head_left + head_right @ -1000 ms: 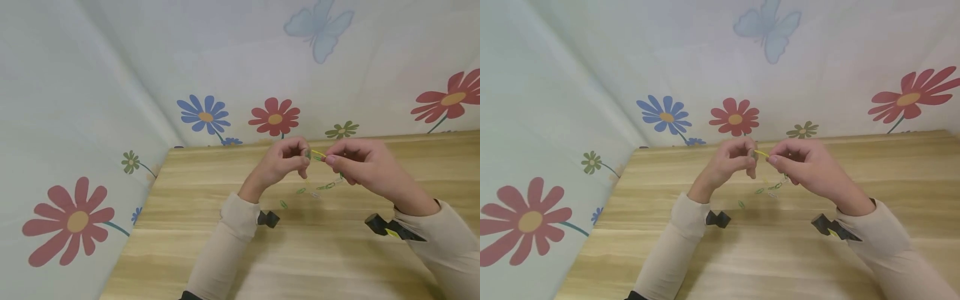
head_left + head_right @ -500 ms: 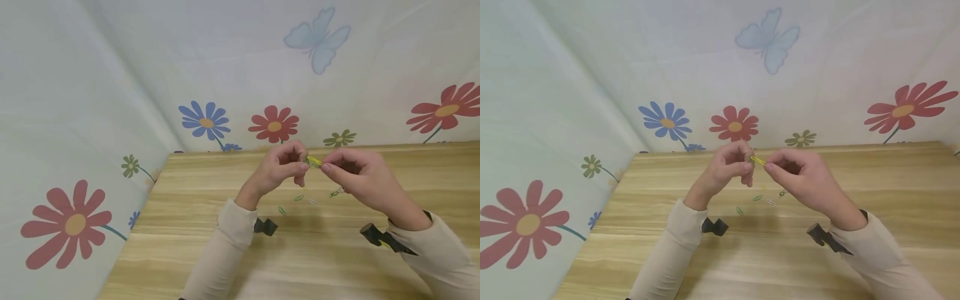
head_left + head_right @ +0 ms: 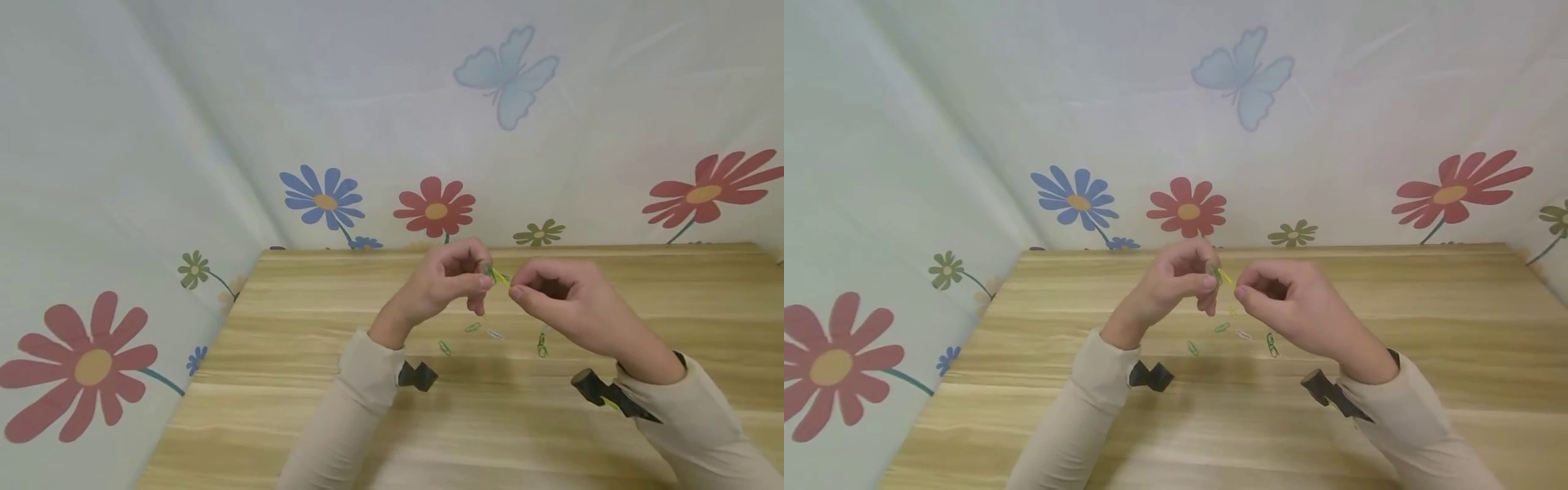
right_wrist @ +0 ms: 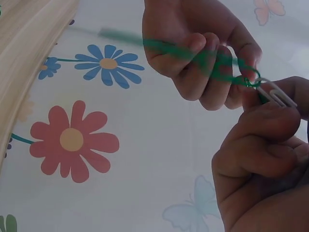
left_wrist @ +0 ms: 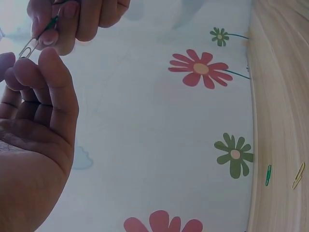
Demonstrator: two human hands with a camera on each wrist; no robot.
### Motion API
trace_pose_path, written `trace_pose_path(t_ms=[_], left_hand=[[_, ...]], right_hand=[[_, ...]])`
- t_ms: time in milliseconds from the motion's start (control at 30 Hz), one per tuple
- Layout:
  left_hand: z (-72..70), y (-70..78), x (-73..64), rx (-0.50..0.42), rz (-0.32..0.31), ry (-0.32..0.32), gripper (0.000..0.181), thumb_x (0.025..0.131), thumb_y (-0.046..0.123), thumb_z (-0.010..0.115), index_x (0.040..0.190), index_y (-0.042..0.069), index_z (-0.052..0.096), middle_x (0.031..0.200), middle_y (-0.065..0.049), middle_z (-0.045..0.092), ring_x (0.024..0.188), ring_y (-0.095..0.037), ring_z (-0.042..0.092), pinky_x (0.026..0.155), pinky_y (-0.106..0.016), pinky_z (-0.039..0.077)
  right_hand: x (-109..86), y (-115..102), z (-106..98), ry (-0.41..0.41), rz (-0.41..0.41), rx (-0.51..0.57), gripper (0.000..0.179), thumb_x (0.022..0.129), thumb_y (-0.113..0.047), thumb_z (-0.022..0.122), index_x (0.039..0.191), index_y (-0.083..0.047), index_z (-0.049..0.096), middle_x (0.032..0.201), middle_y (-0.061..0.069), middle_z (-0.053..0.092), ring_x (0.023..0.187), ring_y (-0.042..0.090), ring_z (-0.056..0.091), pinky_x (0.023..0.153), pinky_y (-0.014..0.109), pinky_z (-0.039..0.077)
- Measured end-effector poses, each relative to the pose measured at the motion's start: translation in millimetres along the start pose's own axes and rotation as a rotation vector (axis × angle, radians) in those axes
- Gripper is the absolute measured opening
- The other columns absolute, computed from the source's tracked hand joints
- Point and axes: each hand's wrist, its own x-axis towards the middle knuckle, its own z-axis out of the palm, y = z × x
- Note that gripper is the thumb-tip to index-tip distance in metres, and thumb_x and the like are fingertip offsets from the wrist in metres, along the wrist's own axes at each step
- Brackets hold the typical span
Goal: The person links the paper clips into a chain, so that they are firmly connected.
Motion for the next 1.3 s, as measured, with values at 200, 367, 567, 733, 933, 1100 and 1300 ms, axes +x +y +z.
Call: trace_pose_path(t_ms=[200, 367, 567, 733, 933, 1100, 1300], left_hand=[[0.7, 2.7, -0.5, 0.001, -0.033, -0.021, 0.007, 0.090, 0.004, 0.054, 0.087, 0.001, 0.049, 0.067, -0.015, 0.044, 0.053, -0.027, 0.054, 0.055, -0.037, 0.051], [2.9, 1.4, -0.8, -0.024, -0.053, -0.034, 0.007, 0.089, 0.003, 0.054, 0.085, -0.001, 0.050, 0.065, -0.016, 0.045, 0.053, -0.027, 0.053, 0.053, -0.037, 0.050], [6.8, -0.2, 0.5, -0.058, -0.070, -0.063, 0.008, 0.088, 0.000, 0.053, 0.083, -0.002, 0.048, 0.063, -0.017, 0.044, 0.052, -0.026, 0.051, 0.052, -0.038, 0.049], [11.7, -3.6, 1.0, -0.087, -0.062, -0.052, 0.009, 0.088, -0.001, 0.052, 0.081, -0.002, 0.046, 0.061, -0.016, 0.041, 0.051, -0.024, 0.051, 0.052, -0.035, 0.048], [19.6, -13.2, 3.6, -0.142, -0.002, 0.014, 0.012, 0.087, 0.004, 0.051, 0.079, -0.002, 0.043, 0.056, -0.010, 0.039, 0.046, -0.021, 0.047, 0.046, -0.029, 0.042], [19.9, -16.4, 3.3, -0.203, 0.007, 0.057, 0.012, 0.085, 0.006, 0.050, 0.082, -0.003, 0.043, 0.055, -0.007, 0.039, 0.044, -0.017, 0.043, 0.044, -0.026, 0.038], [16.4, -12.3, 0.6, -0.144, -0.006, 0.051, 0.014, 0.086, 0.009, 0.053, 0.083, -0.002, 0.044, 0.058, -0.007, 0.039, 0.046, -0.017, 0.041, 0.046, -0.028, 0.040]], right_hand=[[1.3, -0.8, -0.4, -0.028, -0.048, 0.022, 0.022, 0.087, 0.004, 0.062, 0.084, -0.018, 0.064, 0.065, -0.002, 0.052, 0.047, 0.012, 0.041, 0.042, 0.027, 0.036], [0.8, -1.0, 0.8, -0.060, -0.081, 0.001, 0.027, 0.084, 0.006, 0.063, 0.083, -0.021, 0.063, 0.064, -0.005, 0.050, 0.049, 0.010, 0.043, 0.042, 0.025, 0.036], [-2.3, -1.8, -0.7, -0.076, -0.076, -0.050, 0.028, 0.085, 0.005, 0.062, 0.082, -0.023, 0.061, 0.064, -0.007, 0.050, 0.049, 0.009, 0.043, 0.044, 0.024, 0.037], [-4.4, -1.1, -0.7, -0.109, -0.089, -0.067, 0.029, 0.084, 0.005, 0.062, 0.081, -0.024, 0.059, 0.063, -0.009, 0.049, 0.050, 0.008, 0.045, 0.044, 0.023, 0.038], [-5.3, -2.5, -0.3, -0.114, -0.109, -0.139, 0.033, 0.082, 0.005, 0.063, 0.080, -0.027, 0.058, 0.063, -0.012, 0.049, 0.051, 0.006, 0.045, 0.045, 0.022, 0.038], [-3.7, -3.8, 2.0, -0.168, -0.113, -0.201, 0.030, 0.085, -0.001, 0.064, 0.080, -0.029, 0.056, 0.064, -0.015, 0.048, 0.052, 0.004, 0.046, 0.048, 0.021, 0.040], [-2.0, -2.9, -5.2, -0.183, -0.069, -0.218, 0.019, 0.089, -0.008, 0.065, 0.093, -0.026, 0.064, 0.069, -0.013, 0.052, 0.051, 0.005, 0.046, 0.046, 0.023, 0.040]])
